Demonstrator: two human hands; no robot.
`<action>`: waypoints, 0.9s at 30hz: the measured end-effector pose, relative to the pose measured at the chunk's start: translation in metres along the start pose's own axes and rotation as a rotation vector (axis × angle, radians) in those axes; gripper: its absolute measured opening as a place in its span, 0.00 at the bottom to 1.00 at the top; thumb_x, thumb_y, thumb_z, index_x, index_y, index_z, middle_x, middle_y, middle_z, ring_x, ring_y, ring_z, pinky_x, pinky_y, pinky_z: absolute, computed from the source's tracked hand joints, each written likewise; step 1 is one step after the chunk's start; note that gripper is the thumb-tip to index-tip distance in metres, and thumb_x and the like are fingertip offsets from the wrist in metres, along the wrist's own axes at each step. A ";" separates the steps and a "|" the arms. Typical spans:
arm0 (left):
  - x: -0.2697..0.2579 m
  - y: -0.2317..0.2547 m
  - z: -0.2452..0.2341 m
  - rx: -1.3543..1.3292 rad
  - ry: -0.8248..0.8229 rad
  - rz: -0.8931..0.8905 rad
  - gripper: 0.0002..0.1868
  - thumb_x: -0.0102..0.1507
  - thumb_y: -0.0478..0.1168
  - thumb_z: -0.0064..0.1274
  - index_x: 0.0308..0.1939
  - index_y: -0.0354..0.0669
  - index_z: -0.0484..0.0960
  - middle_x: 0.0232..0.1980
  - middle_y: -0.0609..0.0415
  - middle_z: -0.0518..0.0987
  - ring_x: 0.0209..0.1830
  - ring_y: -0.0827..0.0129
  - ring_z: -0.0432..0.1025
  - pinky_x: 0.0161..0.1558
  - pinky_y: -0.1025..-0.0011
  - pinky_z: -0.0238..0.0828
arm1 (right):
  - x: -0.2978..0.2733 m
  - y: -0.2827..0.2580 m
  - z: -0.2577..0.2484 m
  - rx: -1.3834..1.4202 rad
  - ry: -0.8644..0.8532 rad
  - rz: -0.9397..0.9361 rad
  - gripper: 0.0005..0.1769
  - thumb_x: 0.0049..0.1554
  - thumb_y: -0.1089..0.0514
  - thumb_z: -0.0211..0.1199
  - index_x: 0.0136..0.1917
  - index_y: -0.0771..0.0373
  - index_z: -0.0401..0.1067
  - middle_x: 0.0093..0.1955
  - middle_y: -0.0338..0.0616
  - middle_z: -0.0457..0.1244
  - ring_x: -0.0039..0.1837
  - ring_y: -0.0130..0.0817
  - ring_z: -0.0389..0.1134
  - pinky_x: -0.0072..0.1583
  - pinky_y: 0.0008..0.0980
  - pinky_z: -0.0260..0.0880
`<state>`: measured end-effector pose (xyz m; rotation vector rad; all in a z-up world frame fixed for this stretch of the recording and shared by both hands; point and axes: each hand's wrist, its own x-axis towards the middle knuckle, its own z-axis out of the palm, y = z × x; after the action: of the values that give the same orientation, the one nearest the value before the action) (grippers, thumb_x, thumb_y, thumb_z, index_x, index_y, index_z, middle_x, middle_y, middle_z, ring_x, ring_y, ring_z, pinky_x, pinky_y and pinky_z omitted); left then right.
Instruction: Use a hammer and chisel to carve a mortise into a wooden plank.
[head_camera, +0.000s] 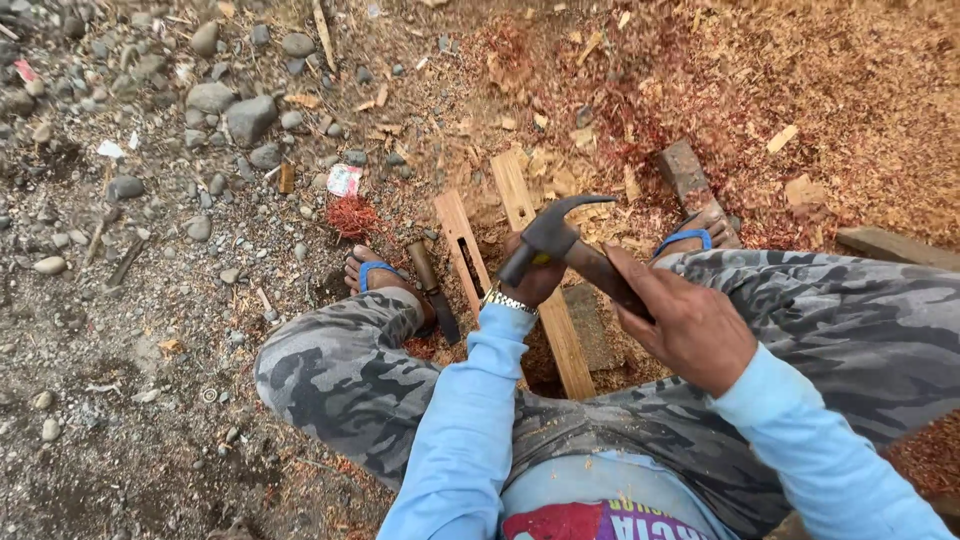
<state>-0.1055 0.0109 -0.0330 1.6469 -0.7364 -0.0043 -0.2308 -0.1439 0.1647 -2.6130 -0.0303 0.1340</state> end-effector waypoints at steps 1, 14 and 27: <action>0.000 -0.007 0.004 0.002 0.000 0.007 0.07 0.65 0.41 0.59 0.41 0.41 0.83 0.36 0.55 0.82 0.35 0.71 0.79 0.39 0.70 0.80 | 0.002 -0.008 -0.012 -0.002 0.007 -0.002 0.44 0.51 0.58 0.73 0.77 0.63 0.58 0.44 0.56 0.68 0.38 0.54 0.72 0.39 0.47 0.72; -0.023 -0.040 0.009 -0.183 -0.049 -0.261 0.09 0.65 0.41 0.60 0.41 0.42 0.77 0.33 0.58 0.76 0.30 0.75 0.68 0.31 0.74 0.67 | 0.009 -0.004 -0.006 -0.100 -0.088 0.041 0.48 0.48 0.58 0.78 0.78 0.53 0.60 0.45 0.53 0.70 0.39 0.54 0.72 0.38 0.49 0.71; -0.031 -0.079 0.009 -0.179 -0.019 -0.412 0.12 0.67 0.43 0.62 0.47 0.39 0.82 0.31 0.57 0.78 0.29 0.76 0.70 0.31 0.73 0.70 | 0.017 -0.007 -0.012 -0.132 -0.143 0.032 0.48 0.50 0.58 0.74 0.80 0.47 0.60 0.53 0.51 0.70 0.38 0.54 0.73 0.37 0.48 0.72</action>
<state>-0.0979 0.0193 -0.1172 1.6003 -0.3875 -0.3700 -0.2121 -0.1428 0.1774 -2.7315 -0.0496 0.3411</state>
